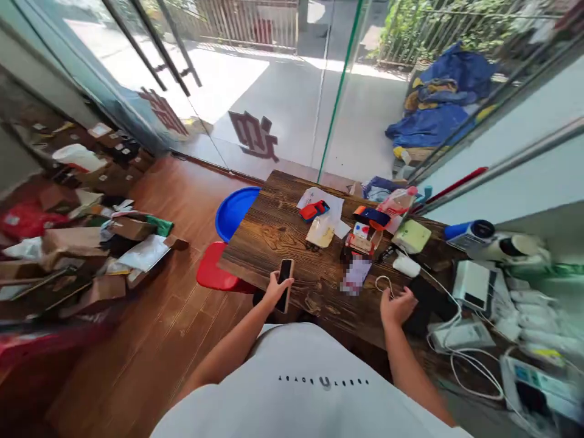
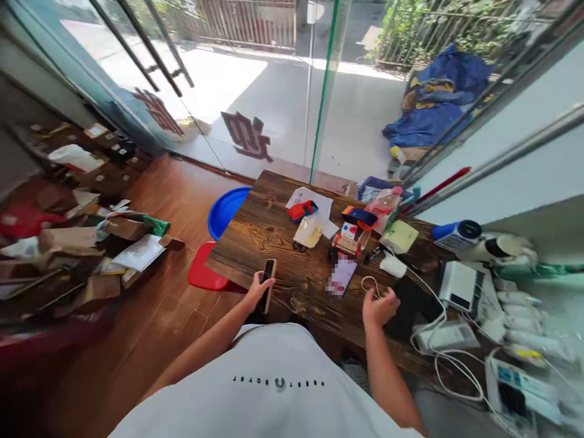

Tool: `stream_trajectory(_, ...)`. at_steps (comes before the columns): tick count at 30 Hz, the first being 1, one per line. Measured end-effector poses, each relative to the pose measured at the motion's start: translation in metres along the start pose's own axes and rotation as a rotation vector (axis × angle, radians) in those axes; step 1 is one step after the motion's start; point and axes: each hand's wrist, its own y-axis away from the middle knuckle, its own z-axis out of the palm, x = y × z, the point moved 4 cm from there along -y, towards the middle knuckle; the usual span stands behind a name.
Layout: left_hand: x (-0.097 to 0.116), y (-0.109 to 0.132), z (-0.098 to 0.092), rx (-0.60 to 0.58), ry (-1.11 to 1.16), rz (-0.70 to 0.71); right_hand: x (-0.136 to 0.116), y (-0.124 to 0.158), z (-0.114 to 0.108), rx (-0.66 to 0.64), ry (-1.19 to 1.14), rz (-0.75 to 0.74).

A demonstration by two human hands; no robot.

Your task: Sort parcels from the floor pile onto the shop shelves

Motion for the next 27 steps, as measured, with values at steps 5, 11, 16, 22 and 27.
stream_trajectory(5,-0.019,-0.007,-0.11,0.048,0.146,0.012,-0.097,0.087,0.073,-0.153,-0.292,-0.059)
stream_trajectory(11,-0.011,0.006,-0.19,-0.021,0.262,0.028,-0.287,0.223,0.164,-0.811,-0.761,-0.357)
stream_trajectory(16,0.03,0.026,-0.22,-0.019,0.331,0.0,-0.356,0.255,0.153,-0.881,-0.905,-0.411)
stream_trajectory(22,0.055,0.032,-0.219,-0.07,0.503,0.031,-0.365,0.236,0.163,-0.819,-0.893,-0.313)
stream_trajectory(27,0.061,0.025,-0.202,-0.037,0.52,0.028,-0.35,0.223,0.167,-0.867,-0.964,-0.233)
